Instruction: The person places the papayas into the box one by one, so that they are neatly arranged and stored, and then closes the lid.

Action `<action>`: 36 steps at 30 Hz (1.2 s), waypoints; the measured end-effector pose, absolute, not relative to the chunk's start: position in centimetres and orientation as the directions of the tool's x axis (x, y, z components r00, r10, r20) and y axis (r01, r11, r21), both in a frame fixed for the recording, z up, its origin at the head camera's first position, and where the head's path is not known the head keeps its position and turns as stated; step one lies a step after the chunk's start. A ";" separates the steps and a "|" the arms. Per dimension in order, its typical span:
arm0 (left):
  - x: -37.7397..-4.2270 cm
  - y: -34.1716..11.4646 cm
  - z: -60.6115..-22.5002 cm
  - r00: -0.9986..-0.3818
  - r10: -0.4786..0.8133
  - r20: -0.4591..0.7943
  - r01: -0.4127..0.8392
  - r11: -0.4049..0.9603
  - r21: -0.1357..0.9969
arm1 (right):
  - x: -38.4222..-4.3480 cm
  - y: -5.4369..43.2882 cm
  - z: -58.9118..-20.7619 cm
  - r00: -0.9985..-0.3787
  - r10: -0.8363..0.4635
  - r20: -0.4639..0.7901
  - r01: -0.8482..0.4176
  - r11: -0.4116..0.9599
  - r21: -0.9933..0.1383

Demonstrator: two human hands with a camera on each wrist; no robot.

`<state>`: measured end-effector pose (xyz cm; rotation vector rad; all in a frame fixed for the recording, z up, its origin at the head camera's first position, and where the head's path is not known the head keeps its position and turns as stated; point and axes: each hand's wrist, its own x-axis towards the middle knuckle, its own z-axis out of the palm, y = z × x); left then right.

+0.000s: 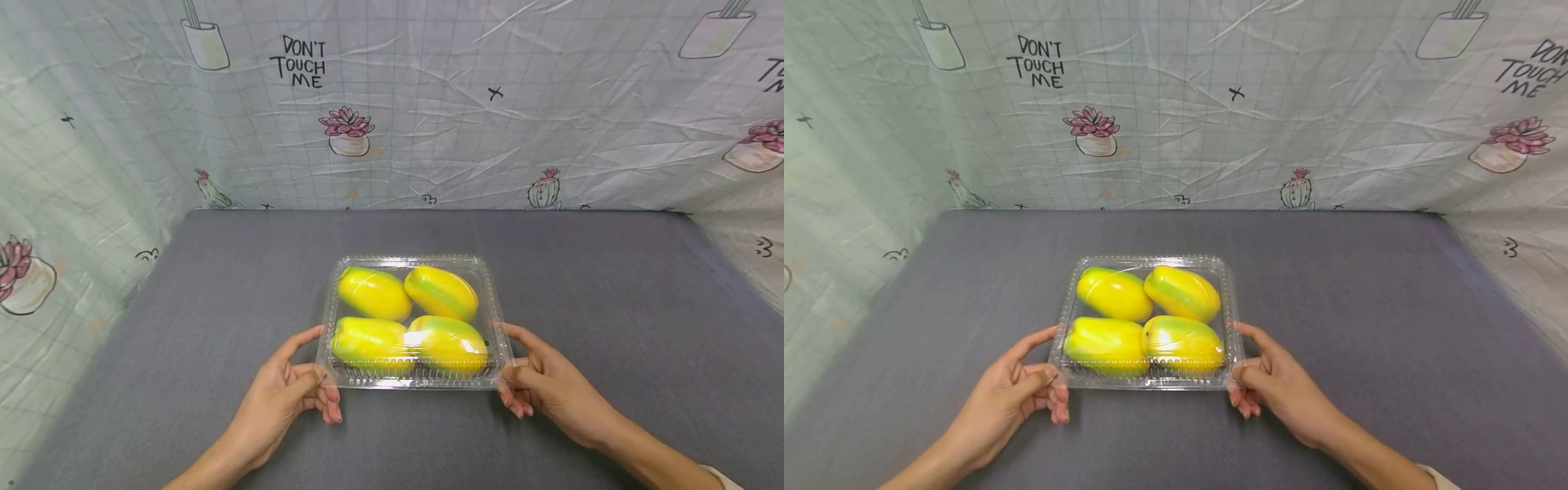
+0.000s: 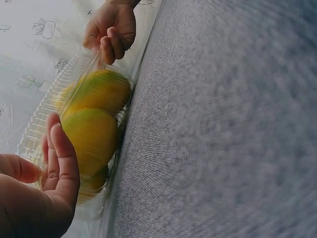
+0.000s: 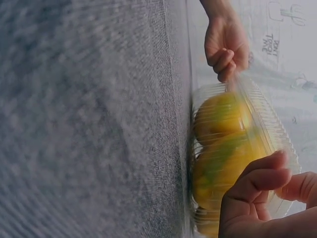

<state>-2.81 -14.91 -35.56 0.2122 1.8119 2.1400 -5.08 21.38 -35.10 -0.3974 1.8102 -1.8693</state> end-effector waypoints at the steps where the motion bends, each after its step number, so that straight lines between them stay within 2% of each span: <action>1: -2.8 -14.9 -35.6 -0.936 0.338 -0.099 -0.153 -0.135 0.979 | -5.1 21.4 -35.1 -0.835 -0.532 -0.142 0.152 0.024 -0.988; 24: -3.0 -14.7 -35.4 -0.936 0.340 -0.093 -0.140 -0.118 0.983 | -5.3 21.1 -34.9 -0.873 -0.462 -0.157 0.153 0.046 -0.987; 30: -3.0 -14.5 -35.4 -0.935 0.344 -0.082 -0.132 -0.122 0.984 | -5.2 21.0 -34.8 -0.894 -0.426 -0.138 0.134 0.040 -0.990; 36: -3.0 -14.3 -35.5 -0.942 0.328 -0.074 -0.121 -0.125 0.985 | -5.5 21.0 -35.2 -0.906 -0.417 -0.067 0.076 -0.006 -0.997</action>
